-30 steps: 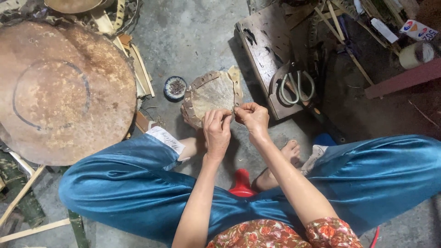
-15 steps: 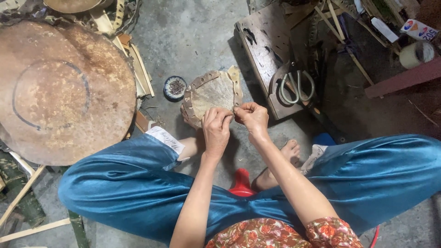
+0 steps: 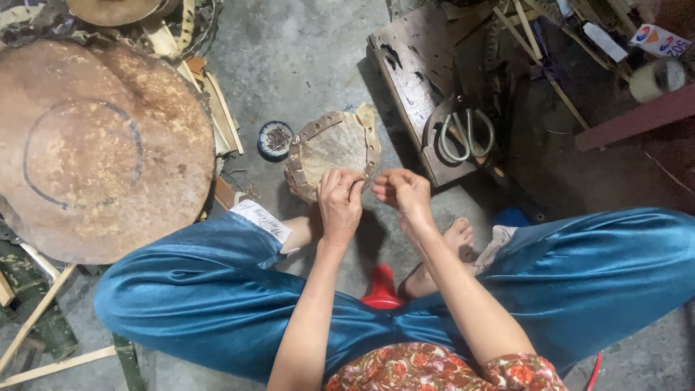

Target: The person is hammering small nails into the edge of a leather-covered circular frame, likely for a drum, while sitting on a small stool in a workshop.

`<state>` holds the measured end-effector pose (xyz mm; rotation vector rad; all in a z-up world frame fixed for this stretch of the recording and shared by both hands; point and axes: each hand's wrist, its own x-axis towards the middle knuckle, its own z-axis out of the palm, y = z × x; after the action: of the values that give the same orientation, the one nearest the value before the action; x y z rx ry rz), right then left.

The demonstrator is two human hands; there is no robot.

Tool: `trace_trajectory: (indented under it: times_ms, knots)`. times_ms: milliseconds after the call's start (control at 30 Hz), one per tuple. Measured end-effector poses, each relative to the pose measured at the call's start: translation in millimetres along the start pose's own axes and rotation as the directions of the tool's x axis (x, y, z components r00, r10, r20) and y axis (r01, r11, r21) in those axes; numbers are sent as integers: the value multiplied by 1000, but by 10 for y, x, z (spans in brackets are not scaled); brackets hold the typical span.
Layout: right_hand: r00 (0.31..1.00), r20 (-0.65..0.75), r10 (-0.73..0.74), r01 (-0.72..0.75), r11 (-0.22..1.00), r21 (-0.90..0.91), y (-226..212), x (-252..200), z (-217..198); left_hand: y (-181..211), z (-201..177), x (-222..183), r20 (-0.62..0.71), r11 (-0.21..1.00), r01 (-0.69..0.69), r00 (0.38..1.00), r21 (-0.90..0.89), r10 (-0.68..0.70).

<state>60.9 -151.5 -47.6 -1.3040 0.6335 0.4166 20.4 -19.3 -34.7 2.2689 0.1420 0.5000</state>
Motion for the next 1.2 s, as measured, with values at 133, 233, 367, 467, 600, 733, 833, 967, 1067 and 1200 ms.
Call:
trace_trajectory:
  times_ms: [133,233,367,467,600,733,833,967,1067,1200]
  knots:
    - [998,56,26,-28,999,40,7,-293,15,25,-19,9,4,1000,-17,1000,0,17]
    - [990,134,37,-48,995,82,-156,-485,78,44,-29,10,12,999,-33,999,10,33]
    - [985,172,23,-46,991,125,-160,-462,64,82,-35,35,1,999,-41,999,18,41]
    - [988,150,-28,16,996,83,-46,-390,60,75,-31,27,-1,998,-51,999,25,51]
    - [979,53,-196,200,976,-87,93,-196,69,34,-4,9,-8,998,-58,998,36,58]
    - [966,-66,-249,210,910,-357,214,-42,90,-8,35,-16,-21,998,-47,999,31,48]
    - [955,-95,-282,223,890,-398,140,-120,155,4,29,-18,-28,999,-35,999,24,36]
    - [952,-107,-288,229,898,-376,216,-50,168,5,33,-18,-30,999,-34,999,25,35]
    - [957,-108,-270,217,910,-353,140,-103,192,5,19,-2,-18,999,-35,999,33,36]
    - [952,-112,-283,235,917,-324,114,-145,197,-16,3,4,5,998,-45,999,36,45]
